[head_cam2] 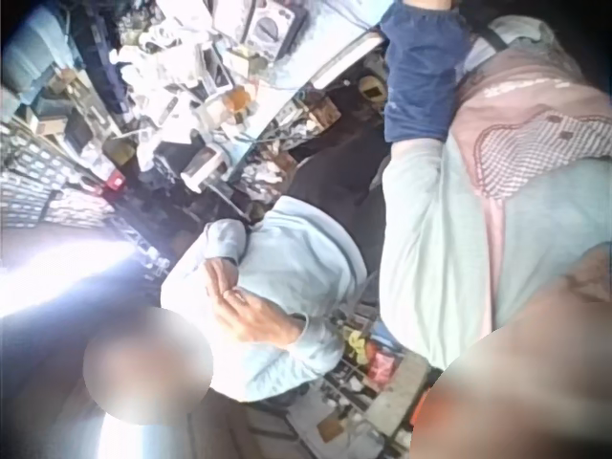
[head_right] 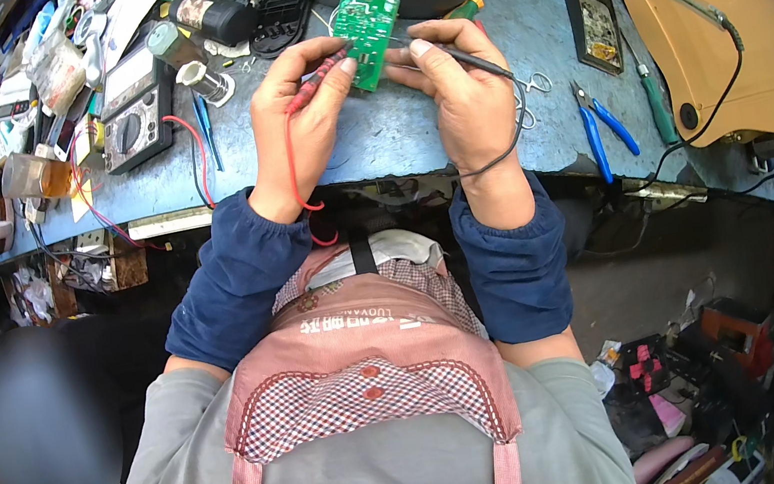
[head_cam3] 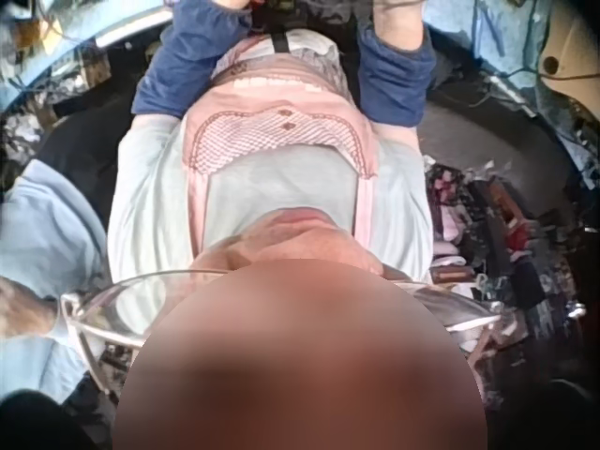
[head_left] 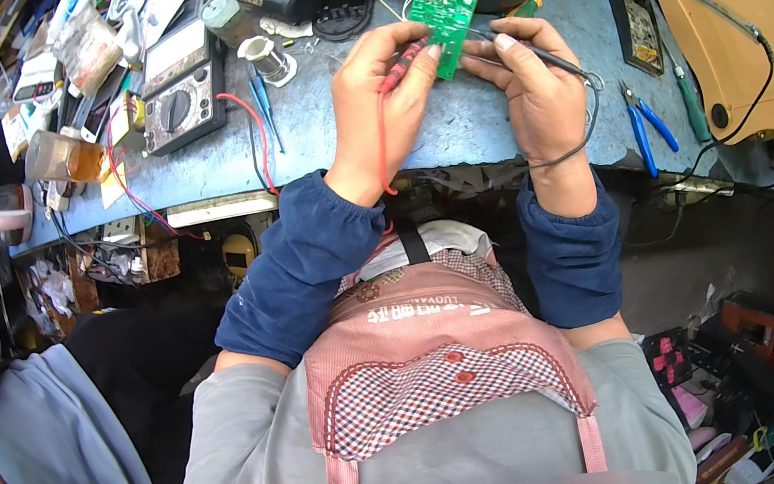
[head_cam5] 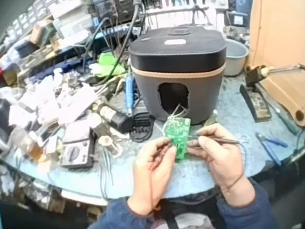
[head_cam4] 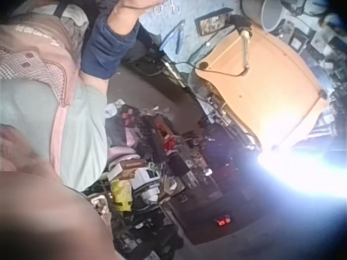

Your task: The person uses multimeter probes to test points on a green circuit board, then connects a power cable to a black appliance and tests the board again. They handle the board and power cord throughout the process.

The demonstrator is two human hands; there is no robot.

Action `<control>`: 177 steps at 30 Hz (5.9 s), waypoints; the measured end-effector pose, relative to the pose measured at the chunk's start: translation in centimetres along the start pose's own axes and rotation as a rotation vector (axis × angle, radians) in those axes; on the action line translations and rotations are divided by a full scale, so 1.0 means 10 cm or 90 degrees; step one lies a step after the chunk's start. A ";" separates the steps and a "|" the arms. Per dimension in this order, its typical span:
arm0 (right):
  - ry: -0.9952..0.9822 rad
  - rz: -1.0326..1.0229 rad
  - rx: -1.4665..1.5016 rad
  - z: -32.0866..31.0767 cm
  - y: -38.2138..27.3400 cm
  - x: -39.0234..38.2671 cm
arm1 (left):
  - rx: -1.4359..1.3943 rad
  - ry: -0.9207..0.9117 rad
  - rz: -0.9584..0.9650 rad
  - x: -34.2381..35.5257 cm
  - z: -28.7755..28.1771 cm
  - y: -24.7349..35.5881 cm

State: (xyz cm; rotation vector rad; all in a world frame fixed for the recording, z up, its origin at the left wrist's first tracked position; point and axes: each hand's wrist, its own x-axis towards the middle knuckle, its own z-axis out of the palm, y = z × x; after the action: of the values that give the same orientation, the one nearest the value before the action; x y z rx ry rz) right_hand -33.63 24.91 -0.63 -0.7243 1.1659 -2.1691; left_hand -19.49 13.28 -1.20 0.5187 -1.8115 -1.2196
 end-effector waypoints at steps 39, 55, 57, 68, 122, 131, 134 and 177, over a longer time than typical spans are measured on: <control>0.024 -0.026 -0.122 0.00 -0.05 -0.01 | -0.411 0.028 -0.205 0.14 -0.14 -0.04; 0.016 -0.022 -0.143 -0.01 -0.05 -0.02 | -0.359 0.037 -0.192 0.13 -0.11 -0.05; 0.013 -0.023 -0.142 -0.02 -0.05 -0.02 | -0.360 0.036 -0.193 0.12 -0.11 -0.05; 0.016 -0.009 -0.143 -0.02 -0.05 -0.02 | -0.378 0.043 -0.190 0.12 -0.11 -0.05; -0.127 -0.440 -0.507 0.49 0.01 -0.77 | 0.497 0.003 0.445 -0.56 -0.38 0.46; -0.080 -0.481 -0.530 0.23 -0.08 -0.77 | 0.759 0.088 0.650 0.45 -1.60 0.62; 0.005 -0.466 -0.513 0.07 -0.20 -0.65 | 0.879 0.174 0.576 1.35 -2.16 0.81; 0.057 -0.056 0.007 -0.52 -0.23 1.88 | -0.231 -0.015 -0.317 2.26 -0.38 0.59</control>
State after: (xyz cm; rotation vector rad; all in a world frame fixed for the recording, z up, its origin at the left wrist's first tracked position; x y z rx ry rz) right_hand -50.78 15.77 2.51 -0.6924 1.1853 -2.3008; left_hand -27.74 -2.66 14.23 0.7705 -1.4689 -1.8506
